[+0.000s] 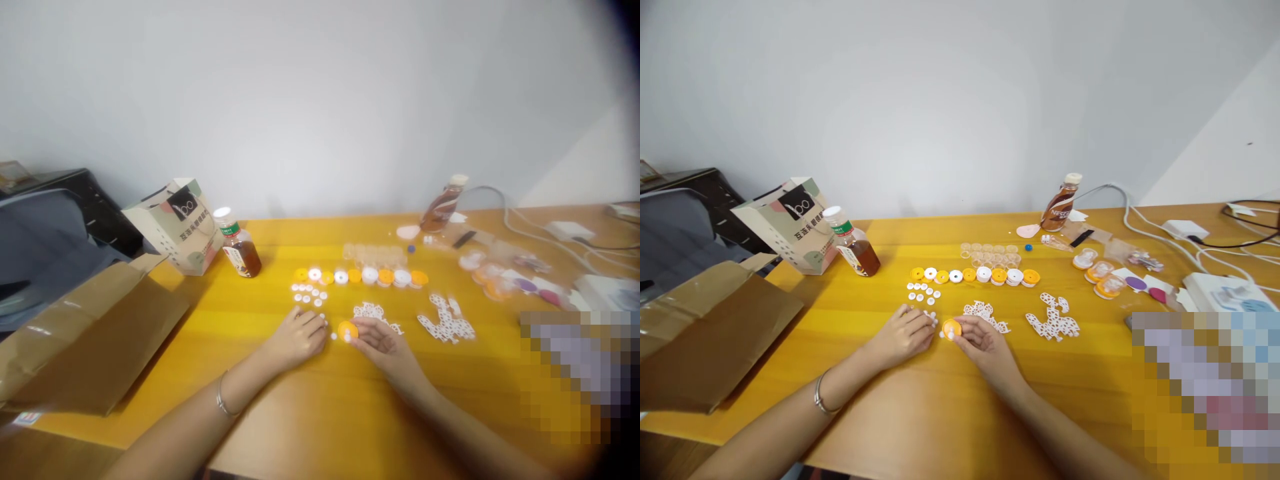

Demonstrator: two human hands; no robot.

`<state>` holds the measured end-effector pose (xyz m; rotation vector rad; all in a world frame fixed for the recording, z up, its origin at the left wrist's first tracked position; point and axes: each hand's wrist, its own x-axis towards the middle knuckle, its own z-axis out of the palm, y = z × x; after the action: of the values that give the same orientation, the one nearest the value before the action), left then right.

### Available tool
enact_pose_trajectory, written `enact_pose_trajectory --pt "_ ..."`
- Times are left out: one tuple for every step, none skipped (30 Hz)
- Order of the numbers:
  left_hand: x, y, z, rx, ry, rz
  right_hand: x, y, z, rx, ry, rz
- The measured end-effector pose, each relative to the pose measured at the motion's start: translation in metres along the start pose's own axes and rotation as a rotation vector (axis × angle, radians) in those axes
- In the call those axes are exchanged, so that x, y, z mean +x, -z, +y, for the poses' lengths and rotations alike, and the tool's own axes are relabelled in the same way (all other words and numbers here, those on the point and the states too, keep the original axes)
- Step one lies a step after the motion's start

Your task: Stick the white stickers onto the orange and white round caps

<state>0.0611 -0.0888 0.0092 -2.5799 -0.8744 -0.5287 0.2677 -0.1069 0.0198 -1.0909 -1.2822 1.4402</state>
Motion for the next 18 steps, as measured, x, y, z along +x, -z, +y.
enact_pose_trajectory --pt "0.0 0.002 0.0 -0.008 -0.007 0.01 0.0 0.0 0.0 -0.001 -0.001 -0.005" --pt "0.0 0.004 -0.001 -0.021 -0.017 0.02 -0.001 0.0 0.0 0.0 -0.002 -0.013" --pt "0.0 0.007 -0.001 -0.035 -0.025 0.033 0.0 0.0 0.0 0.003 -0.003 -0.023" --pt "0.001 0.01 0.0 -0.05 -0.032 0.045 0.0 0.0 0.001 0.006 -0.003 -0.034" --pt "0.001 0.013 0.0 -0.063 -0.036 0.055 0.0 0.0 0.002 0.009 -0.005 -0.049" --pt "0.002 0.017 0.001 -0.073 -0.039 0.065 0.001 0.0 0.003 0.01 -0.005 -0.064" --pt "0.002 0.02 0.003 -0.084 -0.041 0.074 0.002 0.0 0.004 0.01 -0.006 -0.08" --pt "0.003 0.022 0.004 -0.098 -0.04 0.081 0.002 0.001 0.004 0.007 -0.007 -0.096" --pt "0.004 0.024 0.006 -0.117 -0.039 0.089 0.002 0.001 0.005 0.002 -0.007 -0.111" --pt "0.004 0.026 0.008 -0.14 -0.035 0.098 0.002 0.001 0.005 -0.002 -0.006 -0.126" --pt "0.005 0.027 0.01 -0.167 -0.026 0.106 0.002 0.001 0.005 -0.004 -0.005 -0.14" --pt "0.005 0.027 0.011 -0.196 -0.015 0.114 0.002 0.001 0.005 -0.004 -0.003 -0.151" --pt "0.005 0.027 0.013 -0.225 -0.003 0.12 0.001 0.0 0.005 -0.003 -0.003 -0.162" --pt "0.006 0.026 0.013 -0.251 0.004 0.124 0.001 0.0 0.004 -0.003 -0.004 -0.172" --pt "0.006 0.025 0.014 -0.272 0.008 0.122 0.0 -0.001 0.004 -0.003 -0.005 -0.184" --pt "0.006 0.025 0.014 -0.286 0.009 0.115 -0.001 -0.001 0.004 -0.004 -0.005 -0.195" --pt "0.005 0.024 0.014 -0.294 0.007 0.105 -0.001 -0.001 0.004 -0.005 -0.005 -0.206" --pt "0.005 0.023 0.014 -0.295 0.003 0.092 -0.002 -0.002 0.004 -0.007 -0.007 -0.217"
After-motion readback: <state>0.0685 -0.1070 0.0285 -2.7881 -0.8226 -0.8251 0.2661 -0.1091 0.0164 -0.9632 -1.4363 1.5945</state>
